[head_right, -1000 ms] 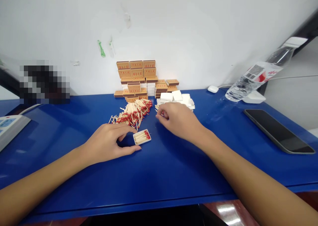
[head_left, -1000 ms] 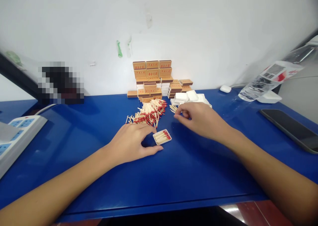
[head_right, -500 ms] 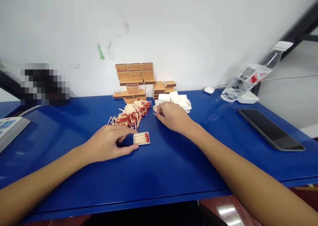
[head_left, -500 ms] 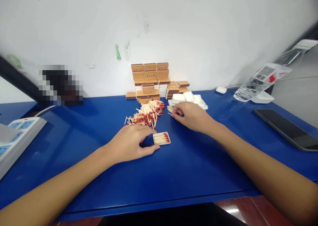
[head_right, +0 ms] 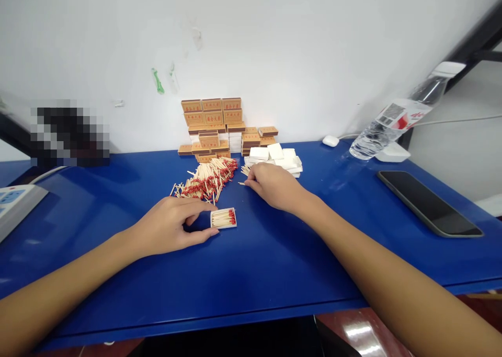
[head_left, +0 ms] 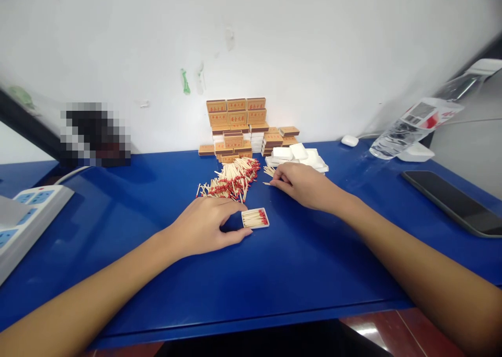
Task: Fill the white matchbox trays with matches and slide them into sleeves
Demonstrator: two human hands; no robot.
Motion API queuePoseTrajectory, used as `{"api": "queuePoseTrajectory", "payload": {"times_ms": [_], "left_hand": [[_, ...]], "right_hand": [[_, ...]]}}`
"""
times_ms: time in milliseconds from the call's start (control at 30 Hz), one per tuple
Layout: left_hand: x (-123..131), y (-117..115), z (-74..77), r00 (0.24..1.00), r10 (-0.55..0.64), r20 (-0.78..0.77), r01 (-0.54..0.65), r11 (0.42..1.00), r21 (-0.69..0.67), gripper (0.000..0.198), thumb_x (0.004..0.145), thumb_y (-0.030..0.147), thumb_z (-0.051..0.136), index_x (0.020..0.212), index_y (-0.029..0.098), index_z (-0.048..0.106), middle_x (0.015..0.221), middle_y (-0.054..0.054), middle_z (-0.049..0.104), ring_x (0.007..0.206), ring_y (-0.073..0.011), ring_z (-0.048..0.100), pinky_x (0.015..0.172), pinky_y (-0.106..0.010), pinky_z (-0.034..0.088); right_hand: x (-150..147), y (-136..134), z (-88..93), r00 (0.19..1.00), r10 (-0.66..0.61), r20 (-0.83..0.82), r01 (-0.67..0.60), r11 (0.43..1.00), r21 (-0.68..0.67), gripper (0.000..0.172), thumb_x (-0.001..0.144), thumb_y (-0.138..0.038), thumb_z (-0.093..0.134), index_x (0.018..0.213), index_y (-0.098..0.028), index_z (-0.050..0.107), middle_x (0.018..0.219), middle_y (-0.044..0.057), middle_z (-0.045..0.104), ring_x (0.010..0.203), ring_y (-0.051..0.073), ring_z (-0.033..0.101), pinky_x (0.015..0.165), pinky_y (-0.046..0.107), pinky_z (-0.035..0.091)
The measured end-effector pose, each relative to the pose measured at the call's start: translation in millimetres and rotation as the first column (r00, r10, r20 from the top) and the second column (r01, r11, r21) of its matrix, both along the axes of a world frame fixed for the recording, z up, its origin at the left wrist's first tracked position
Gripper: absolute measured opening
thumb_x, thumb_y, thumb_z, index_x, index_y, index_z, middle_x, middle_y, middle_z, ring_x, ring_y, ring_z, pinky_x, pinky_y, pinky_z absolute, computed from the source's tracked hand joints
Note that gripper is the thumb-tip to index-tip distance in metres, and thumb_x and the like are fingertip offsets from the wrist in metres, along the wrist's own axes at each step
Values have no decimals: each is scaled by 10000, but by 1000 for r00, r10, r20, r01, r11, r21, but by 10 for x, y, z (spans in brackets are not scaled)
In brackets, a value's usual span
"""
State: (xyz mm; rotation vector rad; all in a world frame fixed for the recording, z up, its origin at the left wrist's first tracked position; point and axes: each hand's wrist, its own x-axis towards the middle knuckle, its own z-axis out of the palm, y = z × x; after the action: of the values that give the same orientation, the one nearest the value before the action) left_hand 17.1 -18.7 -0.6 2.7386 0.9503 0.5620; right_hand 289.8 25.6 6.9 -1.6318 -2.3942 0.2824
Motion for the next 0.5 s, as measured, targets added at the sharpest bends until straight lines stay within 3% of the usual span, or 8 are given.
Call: {"api": "queuePoseTrajectory", "payload": {"times_ms": [233,500], "left_hand": [[2,-3,1,1000,3,-1,-3,1000,-11,329,915,431,693,1166,225,743,660,46,602,556,-114,556,575,-249,418],[-3,4,1,1000,7,-5,-7,1000,-13,338,913,441,695,1170,228,743,661,45,603,558,-113,558,578,-251,421]], "right_hand": [[6,-36,23,998,58,7,-58,998,31,97,964,-255,578,961,-180,640,967,99,692,844,229,612,737,347,433],[47,-41,11,996,59,73,-54,996,-65,157,999,-267,512,932,-177,622,985,119,704,851,240,634,733,357,435]]}}
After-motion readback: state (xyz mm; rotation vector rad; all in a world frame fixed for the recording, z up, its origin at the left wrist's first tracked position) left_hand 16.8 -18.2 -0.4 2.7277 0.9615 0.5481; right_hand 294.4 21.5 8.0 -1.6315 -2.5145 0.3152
